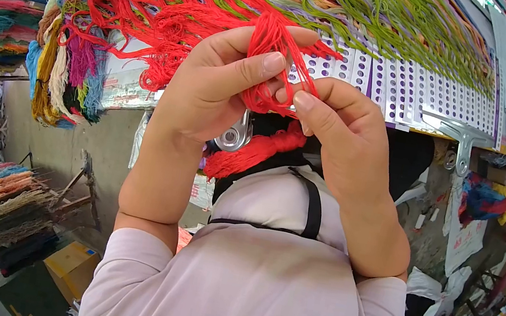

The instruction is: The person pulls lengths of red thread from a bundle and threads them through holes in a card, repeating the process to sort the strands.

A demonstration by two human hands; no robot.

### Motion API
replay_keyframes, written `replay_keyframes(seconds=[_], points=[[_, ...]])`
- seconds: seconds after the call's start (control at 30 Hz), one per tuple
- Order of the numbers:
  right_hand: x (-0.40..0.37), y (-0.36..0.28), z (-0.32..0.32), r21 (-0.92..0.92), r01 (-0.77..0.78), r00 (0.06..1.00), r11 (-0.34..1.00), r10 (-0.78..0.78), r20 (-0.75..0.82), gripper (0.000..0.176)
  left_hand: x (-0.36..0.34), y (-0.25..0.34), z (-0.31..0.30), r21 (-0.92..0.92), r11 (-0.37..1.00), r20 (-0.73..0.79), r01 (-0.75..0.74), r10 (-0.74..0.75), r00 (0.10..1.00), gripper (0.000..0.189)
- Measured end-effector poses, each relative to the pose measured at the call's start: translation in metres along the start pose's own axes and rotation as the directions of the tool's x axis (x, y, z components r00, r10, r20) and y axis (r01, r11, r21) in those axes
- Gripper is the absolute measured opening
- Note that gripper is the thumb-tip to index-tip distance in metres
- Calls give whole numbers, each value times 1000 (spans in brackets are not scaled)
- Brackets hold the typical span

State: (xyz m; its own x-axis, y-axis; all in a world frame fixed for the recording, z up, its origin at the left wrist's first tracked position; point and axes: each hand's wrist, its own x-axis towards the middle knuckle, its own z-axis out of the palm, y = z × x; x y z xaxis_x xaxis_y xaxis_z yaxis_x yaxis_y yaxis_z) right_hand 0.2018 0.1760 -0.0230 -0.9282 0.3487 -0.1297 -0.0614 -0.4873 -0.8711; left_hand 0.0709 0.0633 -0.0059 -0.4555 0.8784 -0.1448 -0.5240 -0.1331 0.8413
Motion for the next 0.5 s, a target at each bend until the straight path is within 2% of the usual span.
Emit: replay_keyframes(seconds=[0.13, 0.2, 0.37, 0.5], points=[[-2, 0, -3, 25, -11, 999, 1000, 10, 39, 17, -1, -1, 0, -20, 1000, 18, 8, -8, 1000, 49], [-2, 0, -3, 30, -6, 999, 1000, 4, 45, 17, -1, -2, 4, -2, 1000, -35, 6, -6, 999, 51], [-2, 0, 1, 6, 5, 1000, 1000, -5, -25, 13, -1, -3, 6, 27, 1000, -9, -7, 8, 1000, 53], [-1, 2, -3, 16, 16, 1000, 1000, -15, -23, 11, -2, -2, 4, 13, 1000, 28, 6, -6, 1000, 54]])
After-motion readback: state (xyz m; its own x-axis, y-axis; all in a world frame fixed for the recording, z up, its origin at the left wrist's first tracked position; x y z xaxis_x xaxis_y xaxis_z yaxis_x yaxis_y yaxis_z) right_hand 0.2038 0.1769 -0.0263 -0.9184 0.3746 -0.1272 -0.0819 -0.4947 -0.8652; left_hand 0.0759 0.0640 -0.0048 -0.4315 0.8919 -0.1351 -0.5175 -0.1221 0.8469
